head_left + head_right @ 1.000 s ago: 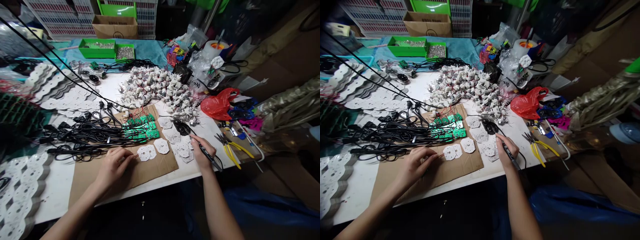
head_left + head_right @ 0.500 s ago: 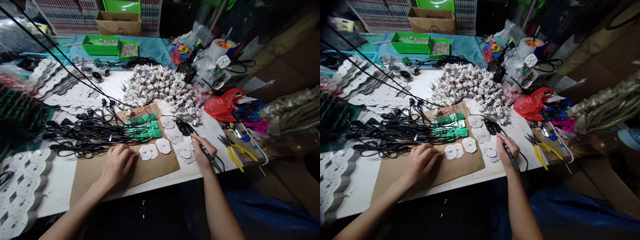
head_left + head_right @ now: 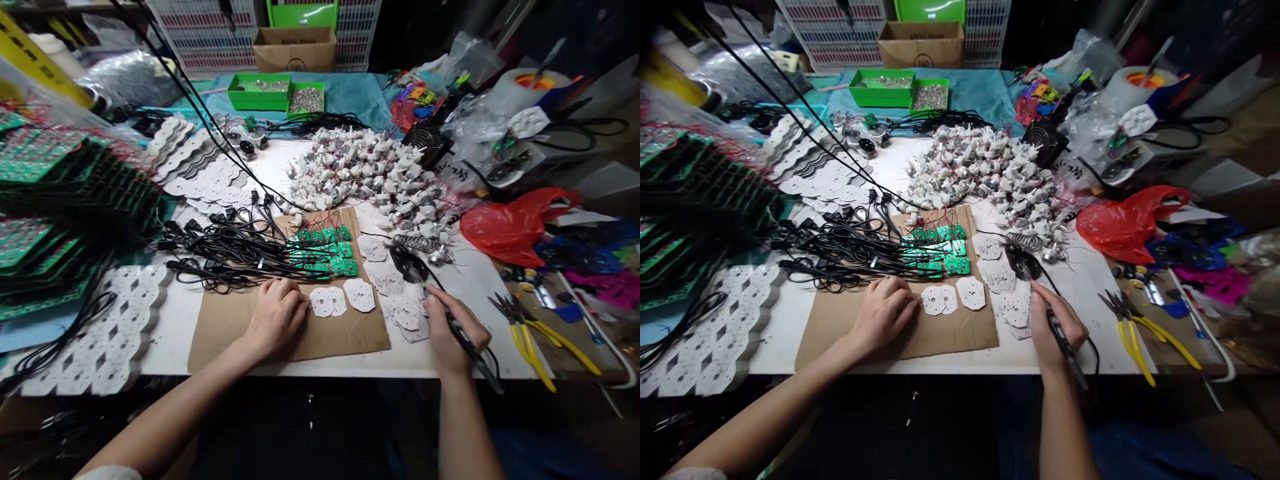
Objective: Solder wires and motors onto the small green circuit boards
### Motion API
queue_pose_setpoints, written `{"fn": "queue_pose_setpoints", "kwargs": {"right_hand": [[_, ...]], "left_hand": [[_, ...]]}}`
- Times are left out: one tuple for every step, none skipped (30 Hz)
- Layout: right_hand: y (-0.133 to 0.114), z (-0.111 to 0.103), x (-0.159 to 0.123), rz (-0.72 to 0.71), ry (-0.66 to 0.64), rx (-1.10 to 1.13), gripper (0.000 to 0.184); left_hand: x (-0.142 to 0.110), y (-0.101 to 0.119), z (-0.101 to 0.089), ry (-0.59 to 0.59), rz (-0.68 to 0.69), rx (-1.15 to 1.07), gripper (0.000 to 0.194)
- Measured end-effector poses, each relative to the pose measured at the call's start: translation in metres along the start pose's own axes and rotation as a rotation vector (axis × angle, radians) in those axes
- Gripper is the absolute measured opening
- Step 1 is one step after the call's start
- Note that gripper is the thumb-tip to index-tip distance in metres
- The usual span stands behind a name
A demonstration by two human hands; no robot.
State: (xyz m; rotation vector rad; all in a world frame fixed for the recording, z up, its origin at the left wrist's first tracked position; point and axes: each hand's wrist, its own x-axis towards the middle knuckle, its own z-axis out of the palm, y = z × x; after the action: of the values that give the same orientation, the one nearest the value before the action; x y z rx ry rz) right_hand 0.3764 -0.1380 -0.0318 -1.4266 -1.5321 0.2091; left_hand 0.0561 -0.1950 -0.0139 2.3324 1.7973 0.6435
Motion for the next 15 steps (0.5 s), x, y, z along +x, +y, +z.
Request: {"fn": "queue_pose_setpoints", "kwargs": {"right_hand": [[-0.009,-0.001,-0.005,-0.002,0.003,0.024,0.023],[-0.019,-0.003,-0.011,-0.009,-0.015,0.054,0.022],[-0.03,-0.003,-0.018,-0.013,-0.057,0.09,0.021],[-0.041,-0.003,-0.026,-0.045,-0.096,0.148,0.02],[-0.051,-0.002,-0.034,-0.07,-0.152,0.208,0.021],[-0.06,0.0,-0.043,-0.075,-0.23,0.259,0.024],[-0.068,0.003,-0.051,-0.073,-0.284,0.304,0.025],[-0.074,0.006,-0.059,-0.073,-0.323,0.351,0.026],[-0.078,0.01,-0.066,-0.07,-0.358,0.394,0.027],[-0.081,0.013,-0.072,-0.067,-0.381,0.427,0.028],[-0.083,0.016,-0.077,-0.061,-0.4,0.45,0.028],[-0.084,0.019,-0.081,-0.055,-0.409,0.467,0.029],[-0.084,0.021,-0.084,-0.048,-0.415,0.475,0.029],[-0.084,0.023,-0.086,-0.042,-0.421,0.478,0.029],[-0.084,0.024,-0.088,-0.037,-0.425,0.478,0.028]], "left_hand": [[0.0,0.001,0.001,0.003,-0.003,0.0,0.019],[0.0,0.001,0.001,0.005,-0.005,-0.003,0.018],[0.0,0.002,0.002,0.004,-0.009,-0.008,0.017],[0.0,0.002,0.002,0.003,-0.012,-0.015,0.017],[0.0,0.002,0.003,0.0,-0.014,-0.024,0.016],[-0.001,0.002,0.004,-0.002,-0.015,-0.031,0.015],[-0.001,0.002,0.004,-0.004,-0.015,-0.036,0.015],[-0.001,0.002,0.005,-0.007,-0.015,-0.039,0.014],[-0.002,0.002,0.005,-0.009,-0.015,-0.037,0.014],[-0.002,0.002,0.005,-0.011,-0.015,-0.034,0.013],[-0.002,0.002,0.005,-0.012,-0.016,-0.031,0.013],[-0.003,0.002,0.005,-0.012,-0.016,-0.028,0.012],[-0.003,0.002,0.005,-0.009,-0.014,-0.027,0.011],[-0.003,0.002,0.005,-0.004,-0.008,-0.024,0.011],[-0.003,0.002,0.005,0.005,-0.001,-0.019,0.011]]}}
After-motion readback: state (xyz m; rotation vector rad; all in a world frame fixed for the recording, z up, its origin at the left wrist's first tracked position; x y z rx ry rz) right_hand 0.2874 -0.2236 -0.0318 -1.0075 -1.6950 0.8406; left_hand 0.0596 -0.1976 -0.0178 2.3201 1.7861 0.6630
